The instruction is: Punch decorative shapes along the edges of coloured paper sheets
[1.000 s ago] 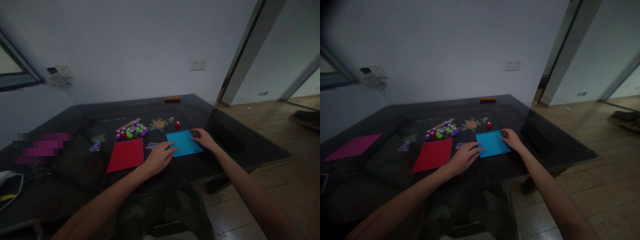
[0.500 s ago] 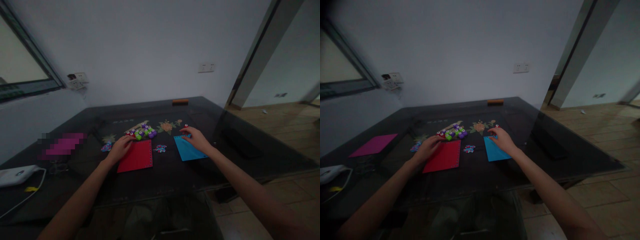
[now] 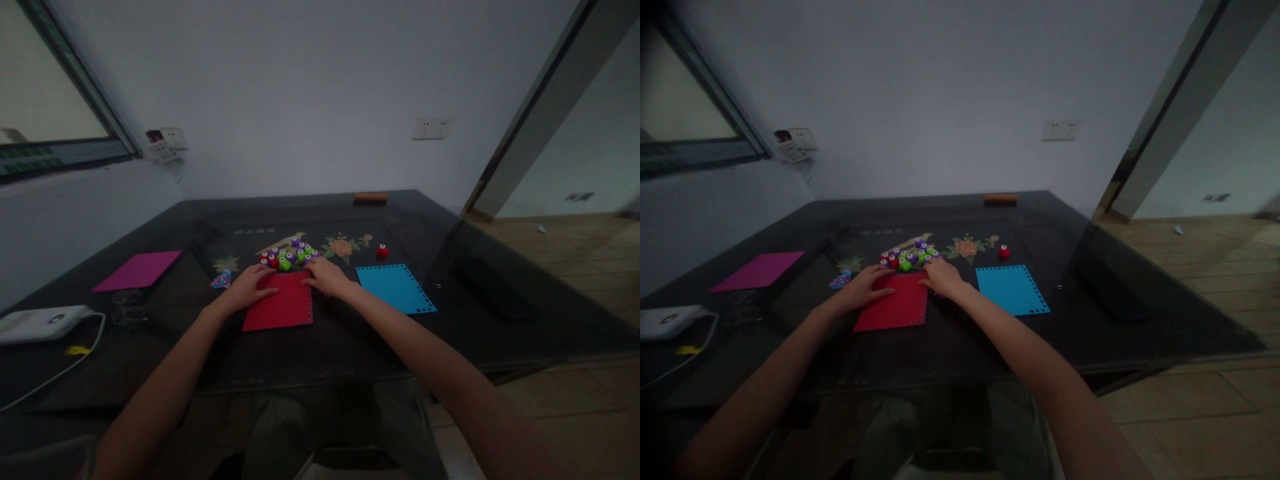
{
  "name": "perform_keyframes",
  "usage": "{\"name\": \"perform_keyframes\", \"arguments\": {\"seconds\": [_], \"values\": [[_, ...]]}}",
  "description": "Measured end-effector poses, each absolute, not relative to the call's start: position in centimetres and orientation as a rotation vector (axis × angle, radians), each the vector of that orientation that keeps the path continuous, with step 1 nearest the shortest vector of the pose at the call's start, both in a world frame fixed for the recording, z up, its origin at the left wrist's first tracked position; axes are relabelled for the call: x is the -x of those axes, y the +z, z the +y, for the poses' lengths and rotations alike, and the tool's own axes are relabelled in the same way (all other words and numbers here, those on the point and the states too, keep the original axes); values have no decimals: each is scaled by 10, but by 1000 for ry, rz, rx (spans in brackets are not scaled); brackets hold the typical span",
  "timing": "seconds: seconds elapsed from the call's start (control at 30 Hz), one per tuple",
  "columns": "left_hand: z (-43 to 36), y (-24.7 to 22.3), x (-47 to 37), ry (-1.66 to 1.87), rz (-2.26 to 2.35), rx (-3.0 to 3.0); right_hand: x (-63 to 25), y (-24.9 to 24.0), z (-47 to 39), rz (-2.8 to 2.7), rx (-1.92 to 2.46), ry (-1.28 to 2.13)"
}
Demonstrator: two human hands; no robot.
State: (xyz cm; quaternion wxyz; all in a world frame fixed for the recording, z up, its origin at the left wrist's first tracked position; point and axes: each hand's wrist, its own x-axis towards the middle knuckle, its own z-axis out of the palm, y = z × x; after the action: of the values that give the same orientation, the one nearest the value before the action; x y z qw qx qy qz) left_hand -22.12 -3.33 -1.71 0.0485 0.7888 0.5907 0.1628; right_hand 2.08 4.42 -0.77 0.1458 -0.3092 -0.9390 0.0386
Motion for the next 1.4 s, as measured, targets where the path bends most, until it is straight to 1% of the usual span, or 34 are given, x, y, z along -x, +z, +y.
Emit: {"name": "perform_keyframes", "arguments": {"seconds": [0.13,0.47,0.63,0.83,1.03,1.17,1.4], "values": [[-30,-22,224,475,1787,-2444,-20,-14,44,-2725,851,59],[-32,-19,222,486,1776,-2437,-20,-15,46,-2700,827,107],[-33,-17,221,565,1778,-2425,-20,-18,46,-2612,837,187],[-32,-9,219,742,1763,-2369,-18,-21,51,-2424,958,387],[-34,0,221,1108,1891,-1989,-20,-18,58,-2207,927,844],[-37,4,218,1187,1984,-1878,-22,-16,60,-2077,878,1072],[-39,3,211,1272,2076,-1924,-21,-18,61,-2006,850,1076]]}}
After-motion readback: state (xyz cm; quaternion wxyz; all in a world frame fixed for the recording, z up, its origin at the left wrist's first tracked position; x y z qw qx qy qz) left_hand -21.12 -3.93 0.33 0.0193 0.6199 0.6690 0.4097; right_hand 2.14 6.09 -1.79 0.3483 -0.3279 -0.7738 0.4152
